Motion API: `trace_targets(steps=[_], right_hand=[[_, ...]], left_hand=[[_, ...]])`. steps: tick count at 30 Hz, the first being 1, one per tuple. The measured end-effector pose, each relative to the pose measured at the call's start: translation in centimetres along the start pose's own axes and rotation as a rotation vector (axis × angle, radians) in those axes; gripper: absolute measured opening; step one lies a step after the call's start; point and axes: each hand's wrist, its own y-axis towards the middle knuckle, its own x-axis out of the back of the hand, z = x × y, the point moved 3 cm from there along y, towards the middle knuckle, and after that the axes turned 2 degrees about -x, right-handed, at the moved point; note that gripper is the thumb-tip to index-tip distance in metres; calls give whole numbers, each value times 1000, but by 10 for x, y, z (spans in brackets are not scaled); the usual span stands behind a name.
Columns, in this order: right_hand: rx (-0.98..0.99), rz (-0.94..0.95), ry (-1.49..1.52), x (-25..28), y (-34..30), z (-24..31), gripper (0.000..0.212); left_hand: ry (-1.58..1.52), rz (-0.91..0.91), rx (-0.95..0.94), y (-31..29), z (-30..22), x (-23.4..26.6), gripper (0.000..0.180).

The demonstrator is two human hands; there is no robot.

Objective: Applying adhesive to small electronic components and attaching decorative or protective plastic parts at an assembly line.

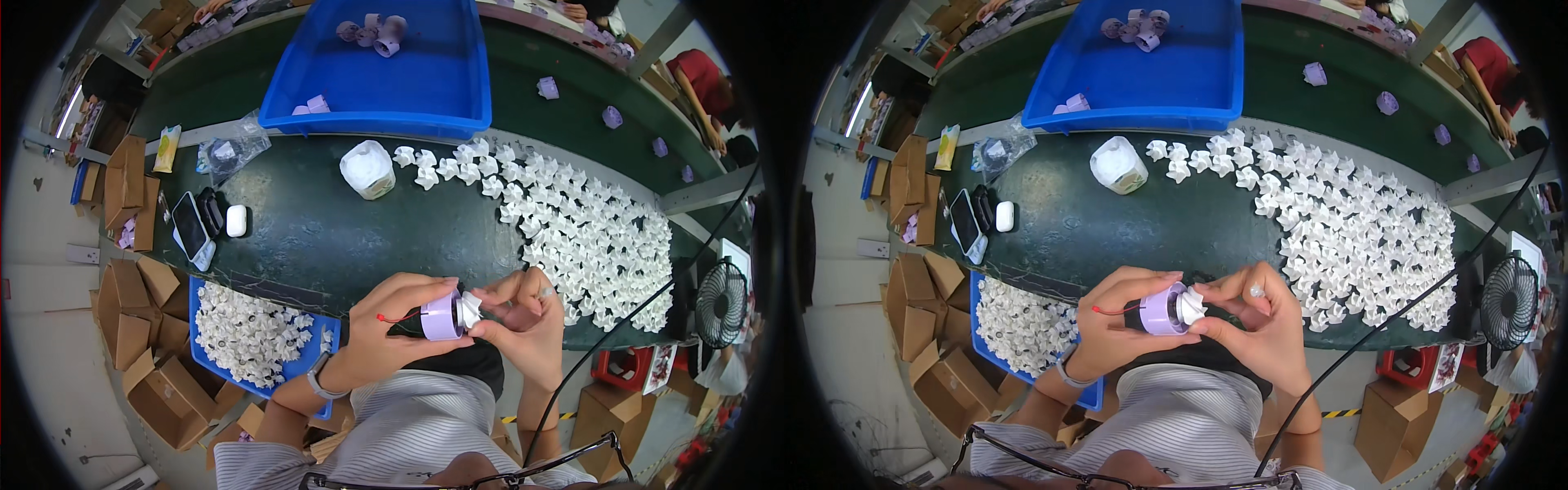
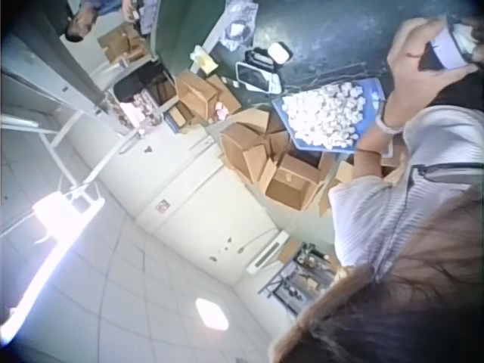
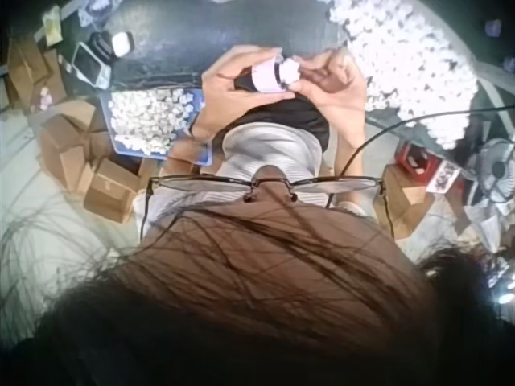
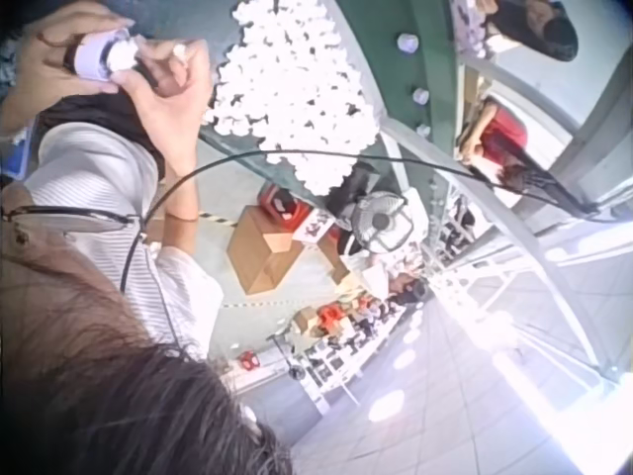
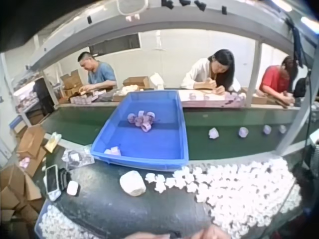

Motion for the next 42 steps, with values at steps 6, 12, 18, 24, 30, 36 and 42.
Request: trace_targets(steps=[6, 12, 18, 24, 30, 36, 42], right_hand=[[-85, -33, -21, 2, -5, 9, 52], [-86, -19, 57, 13, -8, 8, 52], [-113, -10, 33, 22, -12, 9, 49], [96, -75, 27, 32, -5, 6, 47], [213, -449, -71, 44, 6, -11, 33], [-35, -164, 4, 9, -26, -55, 28], [-159, -158, 44, 13, -51, -71, 27]], left_hand=[[-6, 106, -138, 10, 2, -4, 57], [-483, 109, 114, 10, 15, -25, 49], [-162, 244, -35, 24, 7, -29, 46], [-42, 362, -123, 58, -7, -31, 46], [383, 322, -289, 191, 26, -52, 51], [974, 314, -489, 328, 113, -89, 45], [1438, 419, -202, 368, 153, -109, 47]])
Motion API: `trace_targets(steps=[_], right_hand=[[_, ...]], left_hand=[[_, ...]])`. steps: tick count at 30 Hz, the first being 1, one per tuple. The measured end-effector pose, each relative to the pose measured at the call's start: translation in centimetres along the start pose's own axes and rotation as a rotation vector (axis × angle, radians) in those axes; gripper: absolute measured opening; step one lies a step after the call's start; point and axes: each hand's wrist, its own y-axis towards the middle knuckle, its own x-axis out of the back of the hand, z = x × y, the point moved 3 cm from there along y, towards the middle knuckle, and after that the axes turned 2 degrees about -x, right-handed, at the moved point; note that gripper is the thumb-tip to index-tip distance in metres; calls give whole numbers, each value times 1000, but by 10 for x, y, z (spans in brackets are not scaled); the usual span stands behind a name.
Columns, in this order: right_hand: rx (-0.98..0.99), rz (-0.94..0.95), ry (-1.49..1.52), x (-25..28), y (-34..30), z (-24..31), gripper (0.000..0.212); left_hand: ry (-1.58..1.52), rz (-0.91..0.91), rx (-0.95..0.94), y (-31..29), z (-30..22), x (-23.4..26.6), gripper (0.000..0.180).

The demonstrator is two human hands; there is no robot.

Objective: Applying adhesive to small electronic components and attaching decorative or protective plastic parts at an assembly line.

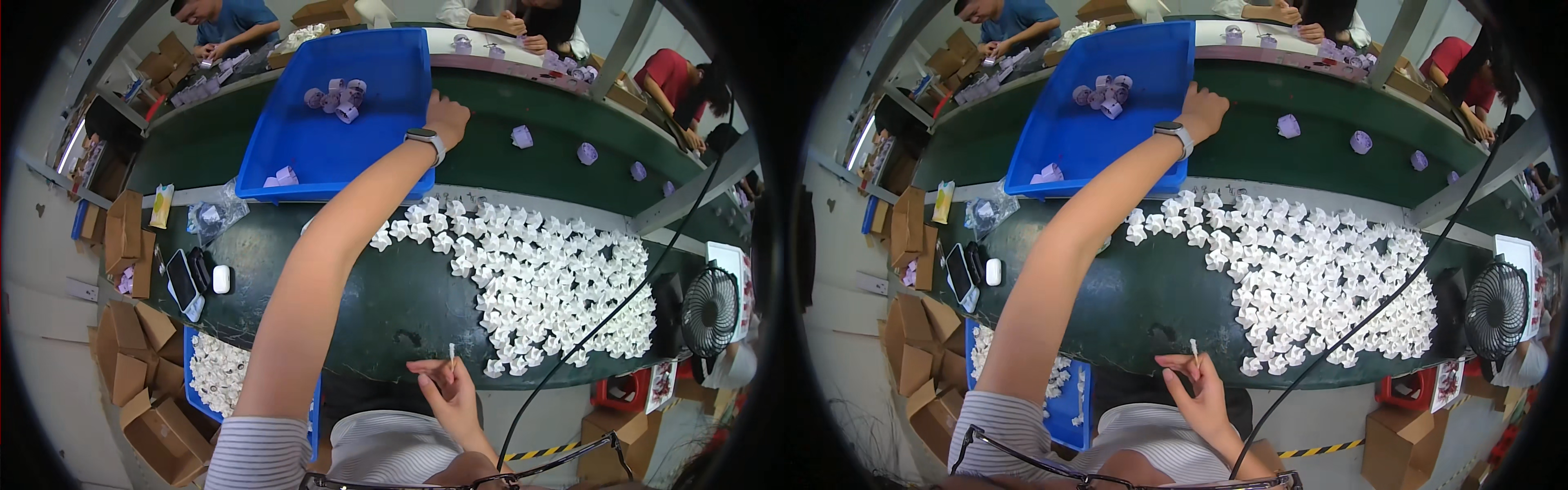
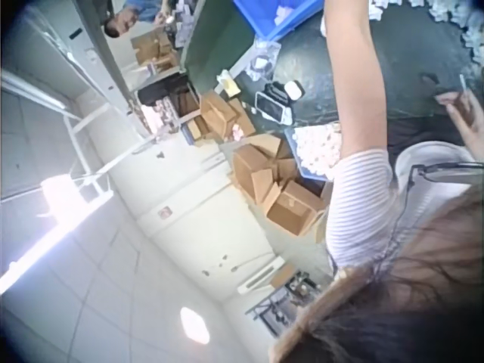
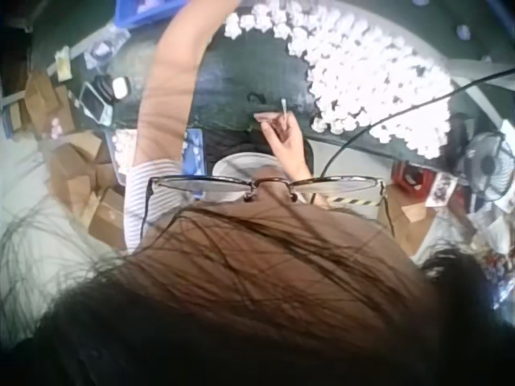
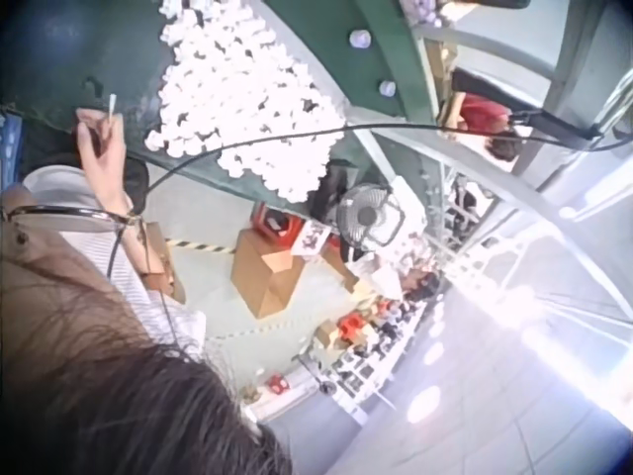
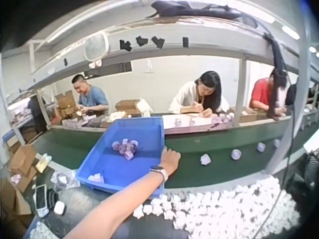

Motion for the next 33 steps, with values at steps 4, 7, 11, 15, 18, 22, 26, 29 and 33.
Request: trace_targets(steps=[4, 7, 11, 15, 18, 22, 26, 29, 33], right_hand=[[-5, -30, 22, 15, 2, -3, 26], [4, -44, 35, 21, 9, -1, 26], [10, -5, 45, 23, 11, 2, 24], [-23, 23, 68, 24, 16, -2, 24], [-59, 57, 47, 14, 17, 1, 24], [-54, 72, 42, 14, 19, 6, 20], [-32, 22, -54, 16, 23, 12, 34], [36, -33, -123, 11, 27, 27, 33], [9, -102, -205, 14, 28, 40, 31]], left_hand=[[-115, -62, 12, -10, 5, 7, 52], [-269, -71, 30, -43, 54, 32, 57], [-49, 614, 136, -126, 162, 30, 71], [-95, 821, 360, -195, 173, 36, 67], [-185, 764, 449, -218, 208, -5, 63], [-130, 455, 309, -218, 205, -17, 53], [-302, 107, 344, -222, 177, 11, 47], [-382, -281, 311, -239, 163, 36, 45], [-660, -478, 199, -277, 87, 104, 46]])
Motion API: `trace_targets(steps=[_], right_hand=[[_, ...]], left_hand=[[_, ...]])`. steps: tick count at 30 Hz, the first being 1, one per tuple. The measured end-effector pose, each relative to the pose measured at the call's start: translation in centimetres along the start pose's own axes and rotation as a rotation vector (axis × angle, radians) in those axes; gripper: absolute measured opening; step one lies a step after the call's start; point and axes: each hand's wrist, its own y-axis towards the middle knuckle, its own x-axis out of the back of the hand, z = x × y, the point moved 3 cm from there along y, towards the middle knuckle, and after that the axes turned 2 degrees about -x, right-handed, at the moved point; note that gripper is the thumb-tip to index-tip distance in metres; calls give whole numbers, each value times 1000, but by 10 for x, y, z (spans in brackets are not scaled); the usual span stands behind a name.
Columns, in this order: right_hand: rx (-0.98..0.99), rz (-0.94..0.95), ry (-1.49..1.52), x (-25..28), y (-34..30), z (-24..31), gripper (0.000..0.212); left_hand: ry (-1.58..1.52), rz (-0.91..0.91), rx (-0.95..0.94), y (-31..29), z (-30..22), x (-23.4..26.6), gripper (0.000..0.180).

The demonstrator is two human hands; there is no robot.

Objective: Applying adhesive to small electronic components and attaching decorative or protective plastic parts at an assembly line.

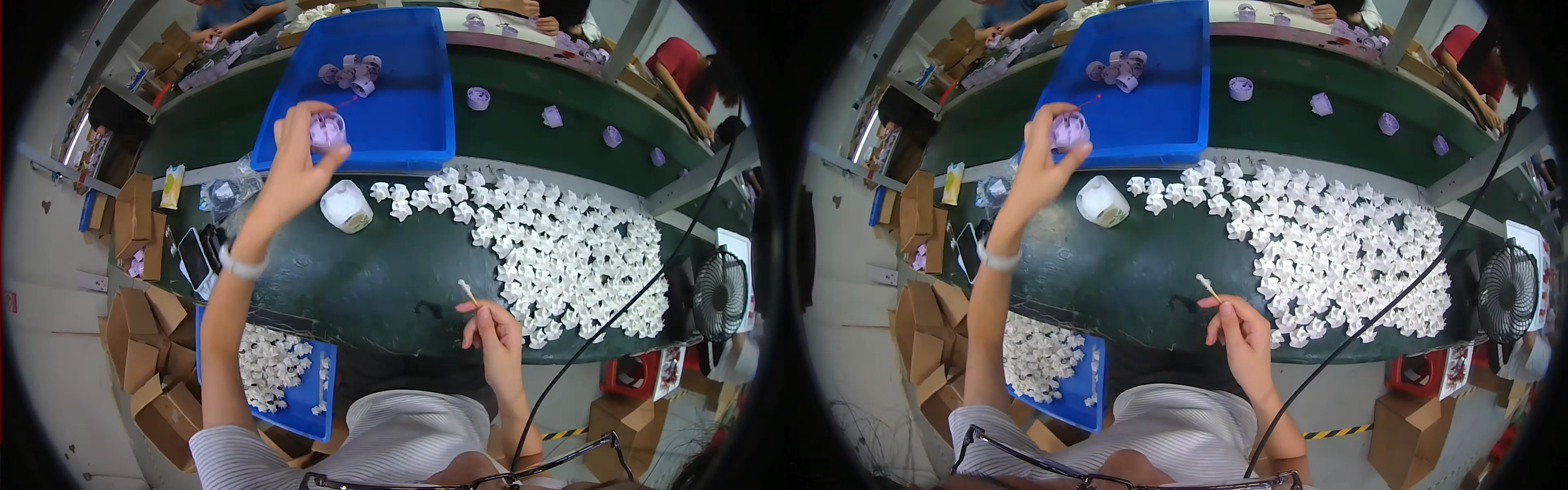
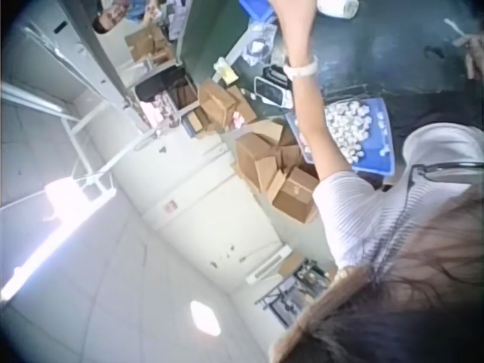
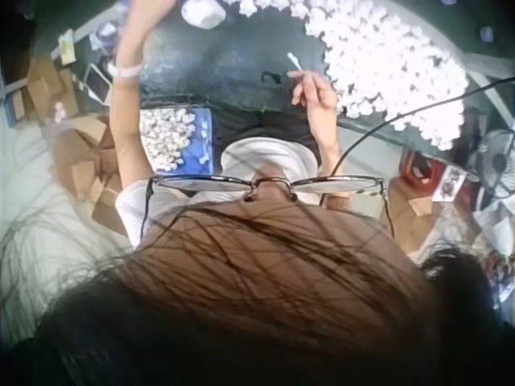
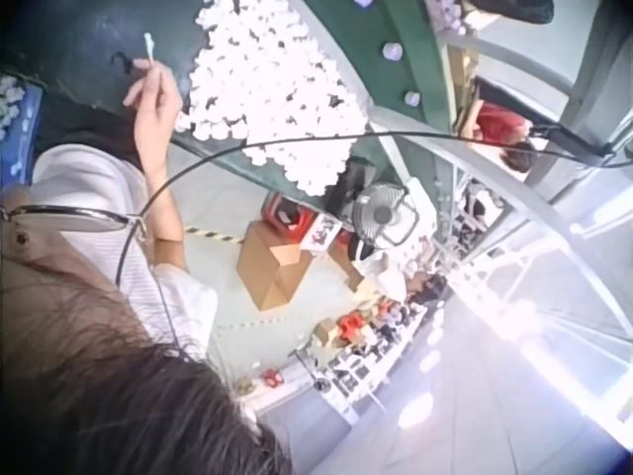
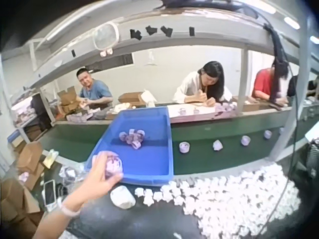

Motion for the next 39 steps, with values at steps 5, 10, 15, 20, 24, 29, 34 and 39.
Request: trace_targets(steps=[5, 10, 15, 20, 24, 29, 34, 39], right_hand=[[70, -43, 153, -10, -3, 8, 23], [157, -92, 98, -19, -8, 12, 10], [419, -166, -156, -23, -10, 23, 11], [493, -179, -271, -35, -11, 29, 16], [509, -166, -303, -40, -11, 31, 19], [633, -200, -525, -42, -14, 34, 22], [663, -215, -566, -44, -17, 39, 24], [738, -202, -666, -46, -18, 45, 25]], left_hand=[[-652, 10, 85, -59, -66, 11, 51], [-939, -119, 156, -114, -88, -7, 59], [-1106, -158, 194, -141, -97, -32, 58], [-1269, -156, 294, -151, -101, -39, 57], [-1344, -134, 271, -153, -103, -41, 56], [-1361, -124, 277, -155, -102, -40, 57], [-1392, -99, 268, -155, -102, -42, 57], [-1389, -87, 276, -156, -102, -38, 57]])
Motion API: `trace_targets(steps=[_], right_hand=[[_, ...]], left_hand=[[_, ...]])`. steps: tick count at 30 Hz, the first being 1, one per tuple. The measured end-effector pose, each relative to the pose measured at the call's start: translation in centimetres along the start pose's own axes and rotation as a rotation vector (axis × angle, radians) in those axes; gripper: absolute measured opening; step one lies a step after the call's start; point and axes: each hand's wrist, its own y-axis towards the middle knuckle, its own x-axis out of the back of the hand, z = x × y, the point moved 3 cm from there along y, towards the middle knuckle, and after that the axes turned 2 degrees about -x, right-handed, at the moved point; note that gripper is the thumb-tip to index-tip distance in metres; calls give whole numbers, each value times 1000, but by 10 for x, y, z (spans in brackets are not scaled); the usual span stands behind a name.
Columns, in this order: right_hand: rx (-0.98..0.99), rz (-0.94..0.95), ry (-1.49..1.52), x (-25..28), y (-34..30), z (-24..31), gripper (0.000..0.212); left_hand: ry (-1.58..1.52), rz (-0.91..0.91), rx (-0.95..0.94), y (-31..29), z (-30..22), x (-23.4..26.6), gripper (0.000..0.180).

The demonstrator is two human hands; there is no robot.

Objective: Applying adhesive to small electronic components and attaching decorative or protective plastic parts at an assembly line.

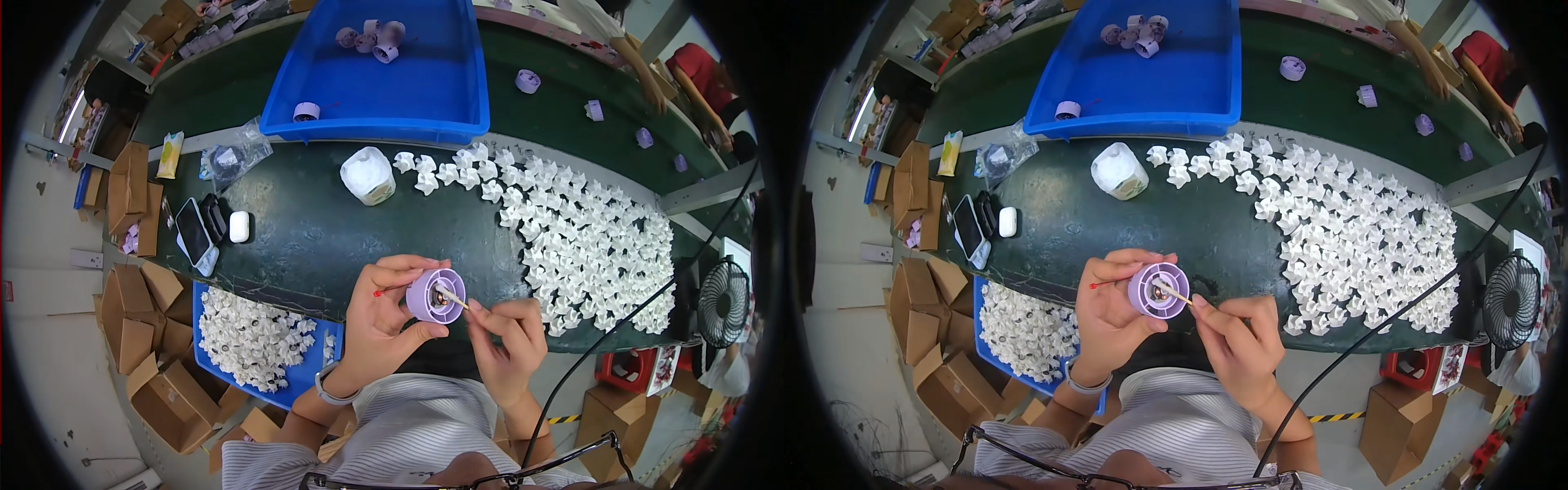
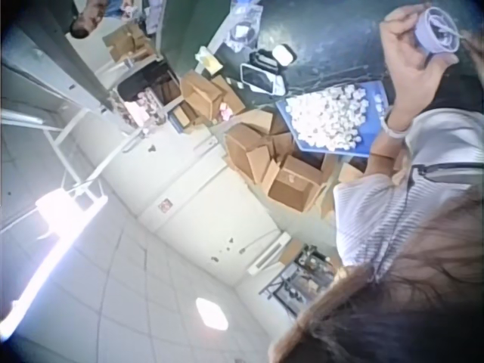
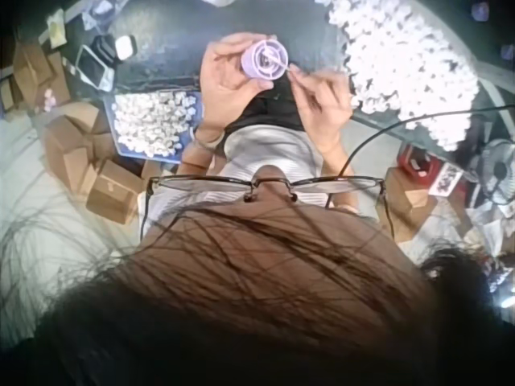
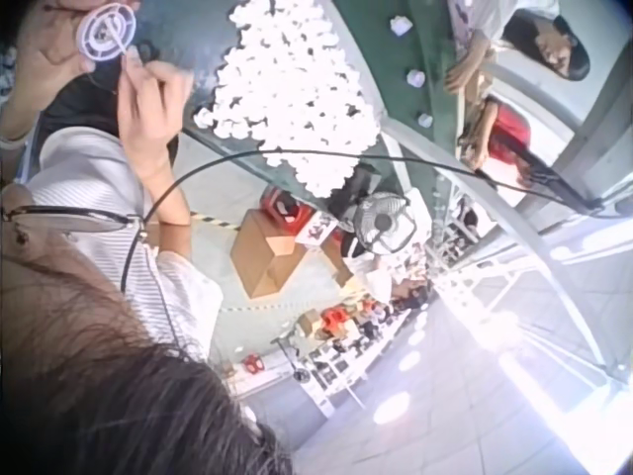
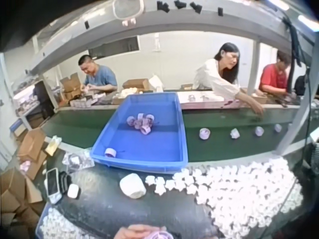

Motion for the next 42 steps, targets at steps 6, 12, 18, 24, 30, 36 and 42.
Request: trace_targets(steps=[6, 12, 18, 24, 30, 36, 42], right_hand=[[-118, -77, 112, 3, -3, -8, 24], [-199, -31, 211, 7, -6, -13, 18], [-166, 5, 135, 11, 0, -10, 14], [-43, 31, -34, 17, 11, 1, 14], [-112, 5, 53, 19, 10, -10, 7], [-375, -75, 153, 3, 23, -61, 25], [-195, -191, -200, -23, 53, -96, 24]], left_hand=[[-17, -52, 15, -1, -1, -1, 56], [-3, -47, 9, -1, -3, 1, 57], [26, -28, -10, -3, -3, -2, 58], [88, -33, -60, -4, -3, 0, 58], [28, 21, -23, -2, -3, 2, 57], [13, -16, -12, -1, -1, 5, 56], [37, -53, 7, -7, 1, 10, 55]])
